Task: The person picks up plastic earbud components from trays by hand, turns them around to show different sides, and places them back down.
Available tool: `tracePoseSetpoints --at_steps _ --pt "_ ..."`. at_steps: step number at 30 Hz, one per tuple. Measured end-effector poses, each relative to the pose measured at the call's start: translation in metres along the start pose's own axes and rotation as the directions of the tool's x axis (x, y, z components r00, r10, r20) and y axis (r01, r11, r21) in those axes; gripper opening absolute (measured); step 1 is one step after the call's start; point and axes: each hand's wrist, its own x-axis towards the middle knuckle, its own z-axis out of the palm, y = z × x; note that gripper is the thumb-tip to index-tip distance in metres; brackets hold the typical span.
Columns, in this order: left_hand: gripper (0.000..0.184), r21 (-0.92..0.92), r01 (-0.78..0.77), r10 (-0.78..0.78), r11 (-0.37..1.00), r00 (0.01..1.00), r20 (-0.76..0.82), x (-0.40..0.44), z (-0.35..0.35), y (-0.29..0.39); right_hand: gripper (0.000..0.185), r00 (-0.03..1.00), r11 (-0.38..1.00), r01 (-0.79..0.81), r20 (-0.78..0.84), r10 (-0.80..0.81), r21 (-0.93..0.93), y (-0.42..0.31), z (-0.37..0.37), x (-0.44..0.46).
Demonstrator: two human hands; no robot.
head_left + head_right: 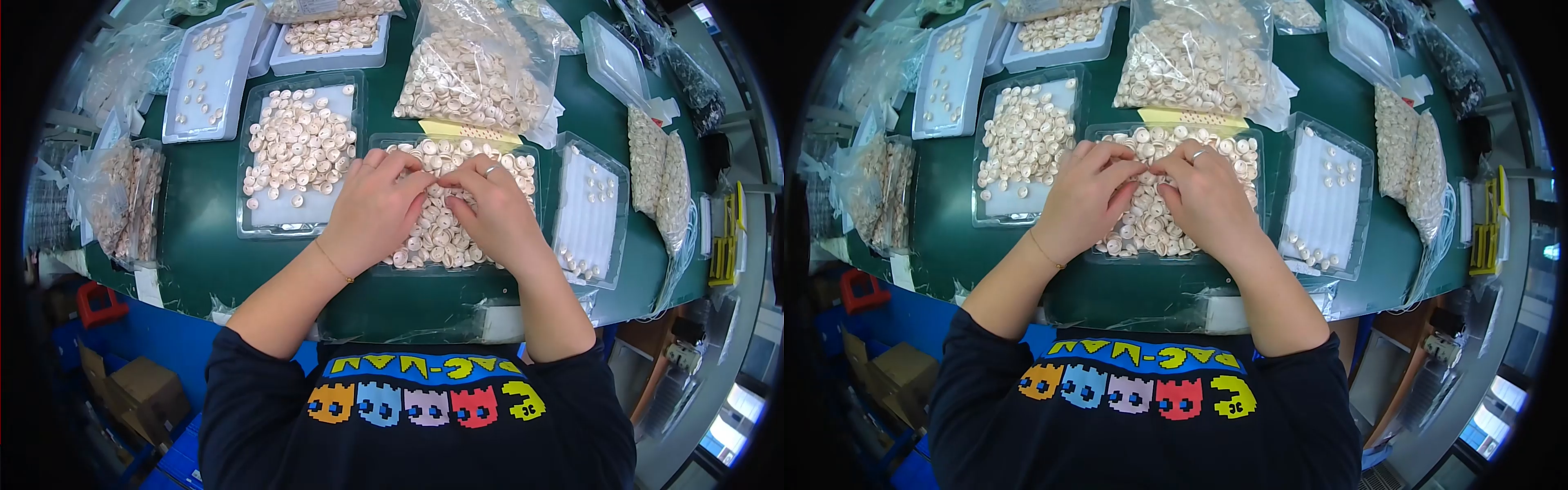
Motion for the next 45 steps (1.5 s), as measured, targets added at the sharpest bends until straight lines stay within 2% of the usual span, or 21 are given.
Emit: tracePoseSetpoints --at_steps 5,8,9,12,16,19,20,21,23,25,27,28,32,35,40,43,44,45 --pt "0.014 -0.095 -0.013 0.019 0.995 0.998 0.055 -0.002 0.002 -0.002 0.014 0.999 0.994 0.003 0.035 -0.007 0.109 -0.002 -0.002 -0.003" --pt "0.012 -0.174 0.0 0.014 0.985 0.997 0.08 -0.002 -0.002 0.0 0.012 0.991 0.953 -0.114 0.104 0.088 0.281 -0.008 -0.013 -0.003" --pt "0.013 -0.206 0.005 0.009 0.979 0.998 0.066 -0.001 -0.004 0.0 0.012 0.991 0.953 -0.113 0.105 0.087 0.28 -0.008 -0.013 -0.003" --pt "0.014 -0.271 0.009 0.002 0.963 0.999 0.041 0.0 -0.007 -0.001 0.01 0.998 0.975 -0.036 -0.032 0.044 0.219 -0.009 -0.013 -0.003" --pt "0.017 -0.356 0.077 -0.064 0.931 0.997 0.048 -0.002 -0.008 0.004 0.01 0.992 0.933 -0.103 -0.031 0.121 0.344 -0.012 -0.016 -0.003" --pt "0.017 -0.462 0.303 -0.251 0.834 0.953 0.172 -0.001 -0.013 0.005 0.011 0.99 0.917 -0.115 -0.035 0.138 0.382 -0.015 -0.016 -0.003" --pt "0.017 -0.462 0.303 -0.251 0.833 0.953 0.172 0.0 -0.012 0.006 0.011 0.989 0.909 -0.119 -0.036 0.146 0.4 -0.015 -0.016 -0.003" --pt "0.016 -0.644 0.381 -0.305 0.663 0.923 0.232 0.0 -0.011 0.007 0.011 0.989 0.909 -0.119 -0.037 0.146 0.4 -0.015 -0.016 -0.003" --pt "0.014 -0.86 0.47 -0.355 0.199 0.853 0.384 0.0 -0.01 0.008 0.013 0.992 0.885 -0.083 -0.049 0.118 0.457 -0.014 -0.018 -0.004" --pt "0.013 -0.867 0.477 -0.347 0.145 0.845 0.407 0.001 -0.016 0.01 0.013 0.993 0.872 -0.065 -0.054 0.104 0.485 -0.014 -0.018 -0.004" --pt "0.013 -0.871 0.489 -0.325 0.038 0.831 0.452 0.003 -0.021 0.012 0.013 0.981 0.8 -0.086 -0.089 0.171 0.594 -0.018 -0.015 -0.006" --pt "0.013 -0.871 0.49 -0.325 0.039 0.831 0.452 0.002 -0.02 0.012 0.013 0.973 0.759 -0.093 -0.104 0.207 0.645 -0.02 -0.015 -0.007" --pt "0.013 -0.916 0.4 -0.35 0.033 0.863 0.364 -0.003 -0.018 0.014 0.015 0.992 0.808 -0.076 -0.038 0.121 0.584 -0.021 -0.021 -0.01" --pt "0.014 -0.914 0.383 -0.312 -0.134 0.859 0.406 -0.004 -0.023 0.016 0.015 0.989 0.797 -0.006 -0.115 0.094 0.604 -0.022 -0.018 -0.011" --pt "0.015 -0.914 0.395 -0.301 -0.095 0.864 0.404 -0.003 -0.028 0.023 0.015 0.98 0.74 0.038 -0.171 0.105 0.672 -0.026 -0.016 -0.014" --pt "0.018 -0.946 0.323 -0.324 0.025 0.898 0.298 -0.006 -0.028 0.025 0.016 0.976 0.721 0.056 -0.191 0.107 0.691 -0.03 -0.016 -0.015" --pt "0.018 -0.946 0.323 -0.323 0.023 0.898 0.299 -0.007 -0.028 0.025 0.016 0.973 0.712 0.065 -0.201 0.109 0.699 -0.031 -0.017 -0.015" --pt "0.019 -0.943 0.293 -0.299 0.16 0.924 0.237 -0.008 -0.028 0.024 0.016 0.973 0.712 0.064 -0.201 0.11 0.699 -0.032 -0.018 -0.016"
